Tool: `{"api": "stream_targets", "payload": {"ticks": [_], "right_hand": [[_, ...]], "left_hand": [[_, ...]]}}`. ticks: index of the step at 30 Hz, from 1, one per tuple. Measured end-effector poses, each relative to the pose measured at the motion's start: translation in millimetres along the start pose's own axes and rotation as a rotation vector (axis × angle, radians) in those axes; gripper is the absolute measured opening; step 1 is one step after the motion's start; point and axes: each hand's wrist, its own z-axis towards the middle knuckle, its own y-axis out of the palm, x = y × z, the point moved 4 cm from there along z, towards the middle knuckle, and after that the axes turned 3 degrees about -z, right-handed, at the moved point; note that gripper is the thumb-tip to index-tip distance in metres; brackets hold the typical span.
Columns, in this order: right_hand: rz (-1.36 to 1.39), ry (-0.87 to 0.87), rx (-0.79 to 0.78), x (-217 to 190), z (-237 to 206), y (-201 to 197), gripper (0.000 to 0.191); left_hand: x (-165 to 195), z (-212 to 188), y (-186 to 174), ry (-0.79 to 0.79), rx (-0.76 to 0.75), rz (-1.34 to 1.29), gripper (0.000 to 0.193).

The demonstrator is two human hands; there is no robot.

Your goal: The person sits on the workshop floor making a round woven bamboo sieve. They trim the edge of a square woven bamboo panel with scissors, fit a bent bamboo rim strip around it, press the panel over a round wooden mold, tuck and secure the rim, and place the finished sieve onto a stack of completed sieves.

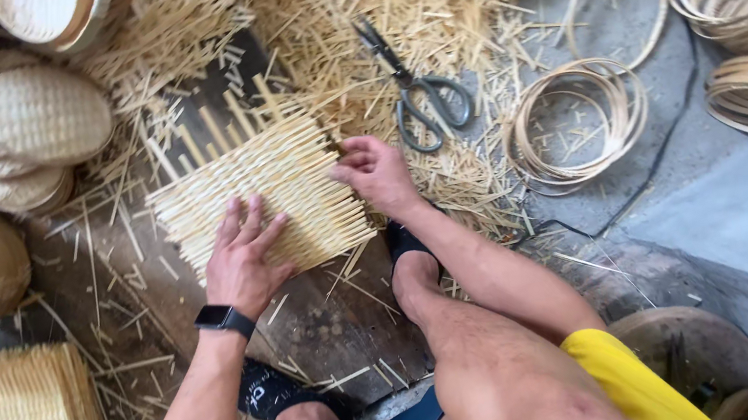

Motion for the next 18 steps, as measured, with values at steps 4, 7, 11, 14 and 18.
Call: {"api": "stream_targets", "payload": {"ticks": [4,7,11,14,18], "right_hand": [[-0.229,-0.173,0.476,-3.9,-6.7,-135.0,0.032],[-0.723,-0.202,0.612,-13.0,-36.9,-248.1,0.02],[-1.211,-0.195,0.364,-4.6,-88.8,-300.3,0.02],[-1.368,-0.258,0.156,12.6,-100.3,-282.9,0.025],[-1.595,-0.272,0.097,42.2,-94.7,-251.4,0.018]], "left_hand": [[-1.6,1.3,2.9,-0.017,0.009,-0.009,0.081],[-3.0,1.0,7.5,-0.026,0.011,-0.01,0.083],[-4.5,0.3,10.0,-0.033,0.015,0.003,0.084],[-4.1,0.9,10.8,-0.037,0.014,0.019,0.084],[-3.8,0.2,13.6,-0.103,-0.031,0.018,0.083]]}}
